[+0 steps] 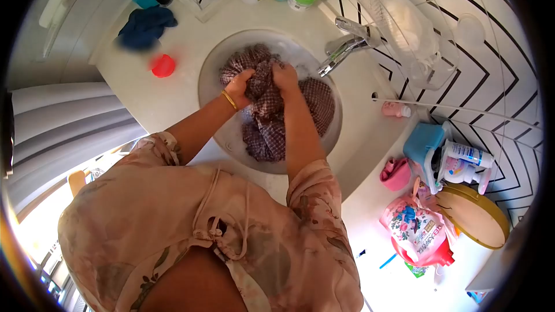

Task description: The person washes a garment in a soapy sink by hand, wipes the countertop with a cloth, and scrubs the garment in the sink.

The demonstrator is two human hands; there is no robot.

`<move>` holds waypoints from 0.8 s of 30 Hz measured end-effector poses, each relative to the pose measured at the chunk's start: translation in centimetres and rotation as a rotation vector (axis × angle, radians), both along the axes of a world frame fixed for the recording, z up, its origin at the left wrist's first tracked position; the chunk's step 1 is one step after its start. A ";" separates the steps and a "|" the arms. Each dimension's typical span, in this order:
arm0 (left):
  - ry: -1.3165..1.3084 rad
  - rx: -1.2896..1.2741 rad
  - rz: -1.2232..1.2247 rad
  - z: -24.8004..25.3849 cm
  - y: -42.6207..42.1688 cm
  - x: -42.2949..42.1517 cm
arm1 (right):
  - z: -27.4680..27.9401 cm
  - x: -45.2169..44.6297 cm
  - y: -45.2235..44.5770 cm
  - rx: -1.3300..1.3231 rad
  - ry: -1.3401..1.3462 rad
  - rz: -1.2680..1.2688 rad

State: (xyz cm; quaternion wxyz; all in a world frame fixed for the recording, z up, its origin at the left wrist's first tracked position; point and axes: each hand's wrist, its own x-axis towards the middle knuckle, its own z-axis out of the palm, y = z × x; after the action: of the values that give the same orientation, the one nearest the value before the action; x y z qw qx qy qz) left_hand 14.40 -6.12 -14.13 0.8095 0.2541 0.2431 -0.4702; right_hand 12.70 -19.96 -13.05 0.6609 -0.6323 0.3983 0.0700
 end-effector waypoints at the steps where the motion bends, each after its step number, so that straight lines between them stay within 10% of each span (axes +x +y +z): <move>1: -0.005 -0.014 -0.018 -0.3 -0.2 0.5 | -0.2 0.4 -0.2 -0.034 0.009 -0.072; 3: 0.004 -0.035 -0.049 -1.3 0.2 1.2 | -1.3 0.4 -0.2 -0.097 0.045 -0.212; 7: 0.010 0.335 -0.136 -3.9 -0.4 2.2 | -2.8 -1.2 4.0 -1.051 0.177 0.293; 15: 0.145 0.049 -0.104 -5.0 0.2 3.0 | -1.4 0.1 1.5 -0.749 -0.115 0.133; 21: 0.198 -0.056 0.036 -3.1 -0.1 1.3 | 5.8 -4.3 10.8 -1.262 -0.638 0.288; 24: -0.045 0.296 -0.065 3.4 1.1 -0.1 | 1.8 -1.5 6.7 -1.176 -0.203 0.193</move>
State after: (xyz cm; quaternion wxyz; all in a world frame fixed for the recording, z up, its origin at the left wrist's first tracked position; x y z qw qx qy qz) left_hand 14.26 -4.98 -10.70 0.7527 0.3890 0.2830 -0.4495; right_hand 11.20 -13.27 -11.25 0.2258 -0.9285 0.2458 -0.1630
